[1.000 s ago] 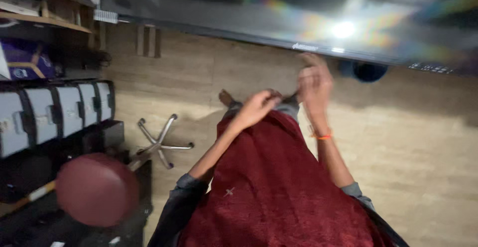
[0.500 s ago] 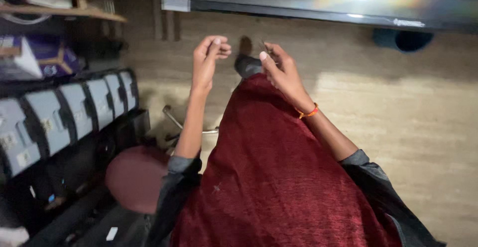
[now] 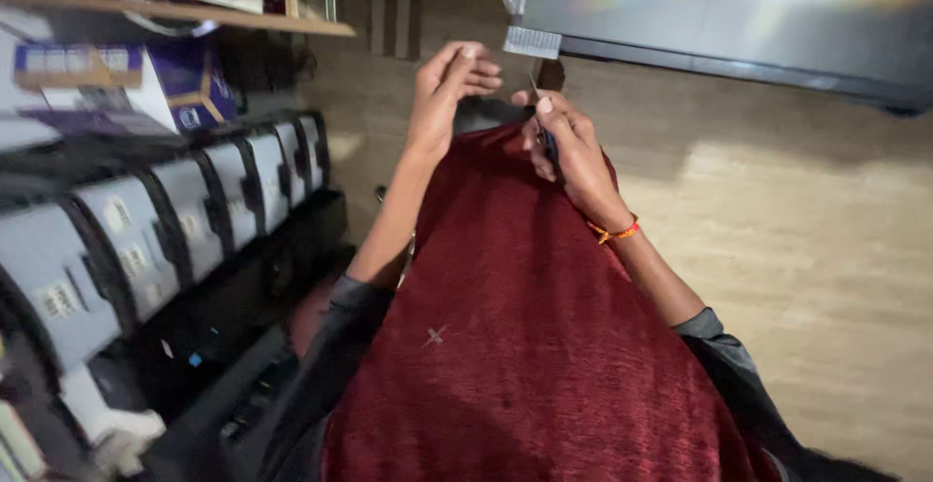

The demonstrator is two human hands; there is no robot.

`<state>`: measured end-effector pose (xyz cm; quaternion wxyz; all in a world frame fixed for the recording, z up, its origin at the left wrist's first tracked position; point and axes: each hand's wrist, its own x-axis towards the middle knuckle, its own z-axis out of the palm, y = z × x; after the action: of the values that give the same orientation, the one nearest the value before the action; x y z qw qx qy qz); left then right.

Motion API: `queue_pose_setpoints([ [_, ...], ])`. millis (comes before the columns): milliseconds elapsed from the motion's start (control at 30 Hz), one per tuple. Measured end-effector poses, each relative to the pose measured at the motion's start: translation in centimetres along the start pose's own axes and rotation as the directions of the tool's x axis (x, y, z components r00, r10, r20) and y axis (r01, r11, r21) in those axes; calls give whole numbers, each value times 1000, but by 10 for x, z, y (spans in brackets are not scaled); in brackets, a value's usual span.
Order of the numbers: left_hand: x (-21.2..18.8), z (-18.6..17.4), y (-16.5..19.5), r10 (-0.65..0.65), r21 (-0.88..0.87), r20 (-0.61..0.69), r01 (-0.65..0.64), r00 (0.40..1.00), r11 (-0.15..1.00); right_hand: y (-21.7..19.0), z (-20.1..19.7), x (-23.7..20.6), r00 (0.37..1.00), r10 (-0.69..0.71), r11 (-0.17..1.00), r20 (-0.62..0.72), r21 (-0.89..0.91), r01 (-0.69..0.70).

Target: The person opens a drawer, takes out pliers, and works on the edge of a television panel, prying at its frame. They cut tape with scissors, trim a small plastic component, and use pliers to cut or adjust parts while standing at the repair bench.

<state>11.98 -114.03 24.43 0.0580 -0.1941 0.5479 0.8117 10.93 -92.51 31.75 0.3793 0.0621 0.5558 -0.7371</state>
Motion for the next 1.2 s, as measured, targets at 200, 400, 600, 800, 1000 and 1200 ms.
queue_pose_setpoints([
  [200,25,2,24,-129,-117,327,176,936,977,8,60,2,976,-36,961,-217,261,94],
  [400,24,-10,35,-199,-217,509,349,838,912,22,100,9,914,-52,903,-403,372,216],
  [600,34,-11,42,-182,-231,581,374,794,898,22,104,15,890,-114,902,-441,329,278],
  [800,37,-10,45,-170,-240,602,379,781,894,20,97,18,888,-85,931,-452,283,232],
  [1000,36,-12,45,-186,-227,606,393,774,891,24,94,18,879,-125,940,-461,229,254],
  [1200,37,-13,45,-158,-238,614,372,774,897,28,95,21,875,-104,928,-472,269,256],
])
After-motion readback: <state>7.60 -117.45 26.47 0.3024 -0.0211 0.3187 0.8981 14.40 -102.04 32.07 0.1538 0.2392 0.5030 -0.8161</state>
